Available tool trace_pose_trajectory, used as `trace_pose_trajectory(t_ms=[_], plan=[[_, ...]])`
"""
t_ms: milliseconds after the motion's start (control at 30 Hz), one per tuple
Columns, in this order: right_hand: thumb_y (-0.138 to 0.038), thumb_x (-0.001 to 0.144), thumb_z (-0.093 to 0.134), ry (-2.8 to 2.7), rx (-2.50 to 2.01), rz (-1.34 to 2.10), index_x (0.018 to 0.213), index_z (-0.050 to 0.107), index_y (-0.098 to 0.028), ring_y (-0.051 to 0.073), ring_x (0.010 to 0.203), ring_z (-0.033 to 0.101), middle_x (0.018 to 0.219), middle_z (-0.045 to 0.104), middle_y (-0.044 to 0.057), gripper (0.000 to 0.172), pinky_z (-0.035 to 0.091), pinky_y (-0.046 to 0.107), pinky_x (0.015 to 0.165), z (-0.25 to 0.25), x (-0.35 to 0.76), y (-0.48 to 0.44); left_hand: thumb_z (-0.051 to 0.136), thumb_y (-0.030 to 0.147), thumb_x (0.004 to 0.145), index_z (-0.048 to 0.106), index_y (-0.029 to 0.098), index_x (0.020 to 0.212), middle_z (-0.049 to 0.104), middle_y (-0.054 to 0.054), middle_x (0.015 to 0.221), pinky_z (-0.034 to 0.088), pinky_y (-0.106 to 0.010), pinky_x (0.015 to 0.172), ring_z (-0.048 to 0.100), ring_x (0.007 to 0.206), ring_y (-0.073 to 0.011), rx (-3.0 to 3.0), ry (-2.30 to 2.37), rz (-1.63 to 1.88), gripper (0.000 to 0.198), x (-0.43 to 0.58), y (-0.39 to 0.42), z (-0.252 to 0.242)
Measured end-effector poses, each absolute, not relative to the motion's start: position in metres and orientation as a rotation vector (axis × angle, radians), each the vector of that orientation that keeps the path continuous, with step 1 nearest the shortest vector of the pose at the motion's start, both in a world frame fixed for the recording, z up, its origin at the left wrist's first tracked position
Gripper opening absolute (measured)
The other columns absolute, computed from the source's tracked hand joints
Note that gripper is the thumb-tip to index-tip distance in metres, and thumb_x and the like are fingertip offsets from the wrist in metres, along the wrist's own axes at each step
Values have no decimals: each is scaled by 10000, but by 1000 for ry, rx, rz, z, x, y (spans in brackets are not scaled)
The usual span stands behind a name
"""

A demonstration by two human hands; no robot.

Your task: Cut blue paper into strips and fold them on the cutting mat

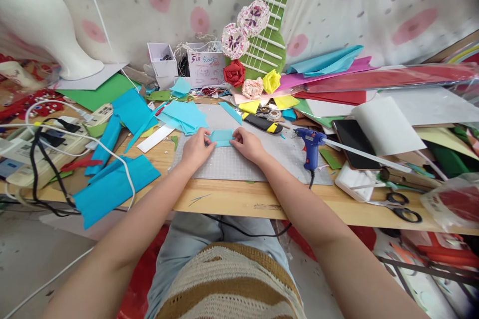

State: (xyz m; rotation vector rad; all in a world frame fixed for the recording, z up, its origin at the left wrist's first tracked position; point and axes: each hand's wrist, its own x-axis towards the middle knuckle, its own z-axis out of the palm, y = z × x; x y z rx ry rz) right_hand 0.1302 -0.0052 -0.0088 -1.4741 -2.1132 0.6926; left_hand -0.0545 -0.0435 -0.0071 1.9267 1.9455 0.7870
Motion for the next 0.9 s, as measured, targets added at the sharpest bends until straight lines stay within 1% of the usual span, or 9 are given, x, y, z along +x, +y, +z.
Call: trace_pose_trajectory(t_ms=[167, 300, 433, 533, 633, 700, 800, 900], plan=[[-213, 755, 588, -2159, -1455, 641, 862, 520, -200, 134, 683, 534, 754, 620, -7, 127, 359, 257, 608, -11, 130, -5, 617, 281, 765, 459, 226, 988, 656, 12, 792, 404, -285, 633, 608, 788, -186, 1979, 1994, 748, 278, -52, -44, -4], [-217, 772, 572, -2184, -1466, 581, 850, 520, -201, 143, 708, 537, 773, 617, 4, 94, 361, 262, 618, -13, 130, -5, 617, 254, 764, 460, 220, 974, 650, -9, 810, 411, -293, 666, 603, 823, -198, 2026, 2026, 724, 264, -50, -46, -3], [-220, 788, 554, -2232, -1485, 509, 839, 517, -202, 160, 737, 530, 780, 611, 14, 66, 355, 271, 628, -14, 129, -5, 592, 259, 783, 507, 214, 900, 631, -31, 819, 414, -317, 699, 575, 835, -212, 2120, 2039, 666, 151, -50, -46, -2], [-213, 794, 542, -2271, -1457, 466, 846, 517, -200, 171, 765, 522, 790, 600, 25, 59, 366, 279, 651, -13, 128, -6, 539, 240, 818, 559, 214, 844, 620, -50, 827, 409, -352, 755, 538, 882, -234, 2261, 1924, 616, 42, -52, -45, -3], [-207, 812, 517, -2309, -1432, 416, 880, 529, -195, 179, 799, 518, 861, 580, 47, 70, 381, 288, 678, -12, 128, -8, 481, 217, 846, 606, 214, 849, 602, -67, 847, 392, -375, 805, 504, 918, -247, 2406, 1804, 557, 126, -53, -43, -3], [-206, 828, 498, -2340, -1424, 385, 906, 543, -197, 182, 819, 517, 914, 559, 61, 91, 389, 290, 683, -11, 127, -9, 472, 232, 852, 629, 218, 863, 584, -75, 869, 381, -386, 820, 486, 932, -253, 2452, 1806, 547, 158, -54, -43, -3], [-198, 844, 477, -2373, -1392, 342, 924, 561, -205, 187, 862, 514, 950, 532, 70, 117, 398, 291, 701, -11, 127, -10, 503, 319, 845, 648, 223, 854, 561, -86, 897, 364, -411, 837, 459, 964, -268, 2459, 1855, 600, 174, -51, -43, -4], [-200, 853, 462, -2395, -1389, 316, 933, 567, -206, 198, 900, 508, 963, 524, 79, 132, 404, 296, 714, -12, 127, -10, 558, 410, 808, 649, 220, 808, 542, -92, 900, 353, -424, 836, 442, 977, -280, 2454, 1914, 644, 211, -46, -41, -5]])
